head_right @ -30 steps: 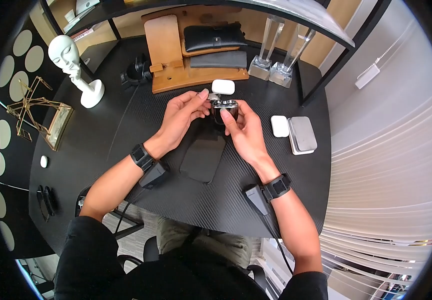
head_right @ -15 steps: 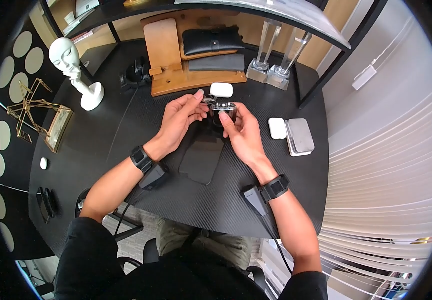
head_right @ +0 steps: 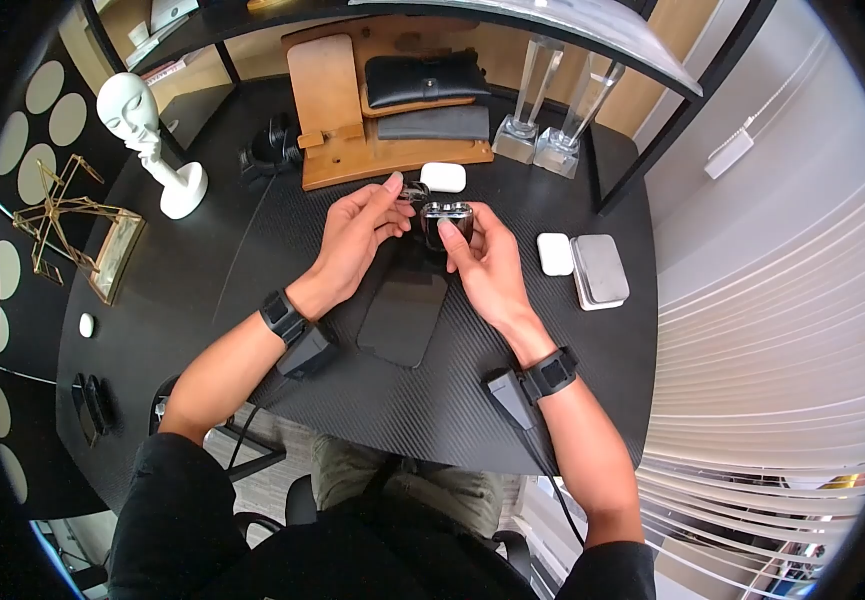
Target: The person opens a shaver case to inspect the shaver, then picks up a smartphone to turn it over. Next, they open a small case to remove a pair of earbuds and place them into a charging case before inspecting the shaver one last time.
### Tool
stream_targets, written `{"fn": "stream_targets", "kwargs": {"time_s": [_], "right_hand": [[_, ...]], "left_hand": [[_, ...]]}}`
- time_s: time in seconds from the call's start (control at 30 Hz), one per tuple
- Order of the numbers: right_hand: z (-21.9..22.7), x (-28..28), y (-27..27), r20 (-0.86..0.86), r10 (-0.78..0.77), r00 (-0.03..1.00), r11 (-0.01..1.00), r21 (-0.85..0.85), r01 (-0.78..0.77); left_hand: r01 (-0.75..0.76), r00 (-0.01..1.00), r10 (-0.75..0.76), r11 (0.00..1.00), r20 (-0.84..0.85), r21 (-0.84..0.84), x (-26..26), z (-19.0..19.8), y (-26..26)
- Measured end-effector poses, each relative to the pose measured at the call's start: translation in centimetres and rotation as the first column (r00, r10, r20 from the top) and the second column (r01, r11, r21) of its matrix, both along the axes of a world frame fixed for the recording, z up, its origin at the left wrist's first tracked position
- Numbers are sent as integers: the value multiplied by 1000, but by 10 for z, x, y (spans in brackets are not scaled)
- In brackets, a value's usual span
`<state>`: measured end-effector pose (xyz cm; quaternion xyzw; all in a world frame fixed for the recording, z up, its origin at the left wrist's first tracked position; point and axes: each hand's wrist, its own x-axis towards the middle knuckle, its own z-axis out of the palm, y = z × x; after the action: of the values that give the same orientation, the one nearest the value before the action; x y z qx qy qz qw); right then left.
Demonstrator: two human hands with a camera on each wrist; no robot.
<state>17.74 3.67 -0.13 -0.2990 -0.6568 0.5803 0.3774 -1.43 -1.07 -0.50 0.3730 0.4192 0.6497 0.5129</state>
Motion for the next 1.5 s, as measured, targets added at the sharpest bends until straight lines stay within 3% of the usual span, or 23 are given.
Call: {"fn": "stream_targets", "kwargs": {"time_s": [0.13, 0.33, 0.5, 0.6, 0.8, 0.93, 1.1, 1.5], "right_hand": [[3, 0, -1, 11, 1, 1000, 1000, -9, -1], [2, 0, -1, 13, -2, 1000, 1000, -5, 2], [3, 0, 0, 25, -10, 1000, 1000, -3, 10], [2, 0, -1, 13, -4, 1000, 1000, 3, 4], [5, -1, -2, 19, -9, 1000, 1000, -11, 10], [1, 0, -1, 9, -3, 1000, 1000, 2, 3], [3, 0, -1, 10, -5, 1000, 1000, -7, 5], [2, 0, -1, 19, -6, 1000, 1000, 5, 6]], "left_hand": [[16, 997, -16, 1000, -79, -7, 1, 0, 0], [-5, 1000, 5, 1000, 10, -9, 0, -1, 0], [12, 993, -12, 1000, -115, 5, 2, 2, -1], [-23, 998, 23, 1000, -59, 4, 1, 0, 0], [8, 992, -8, 1000, -123, 1, 3, 3, -2], [-36, 997, 36, 999, -62, -2, 2, -1, 0], [-3, 990, 3, 1000, -140, -4, 4, 4, -2], [-31, 995, 31, 1000, -94, -2, 3, 1, -2]]}}
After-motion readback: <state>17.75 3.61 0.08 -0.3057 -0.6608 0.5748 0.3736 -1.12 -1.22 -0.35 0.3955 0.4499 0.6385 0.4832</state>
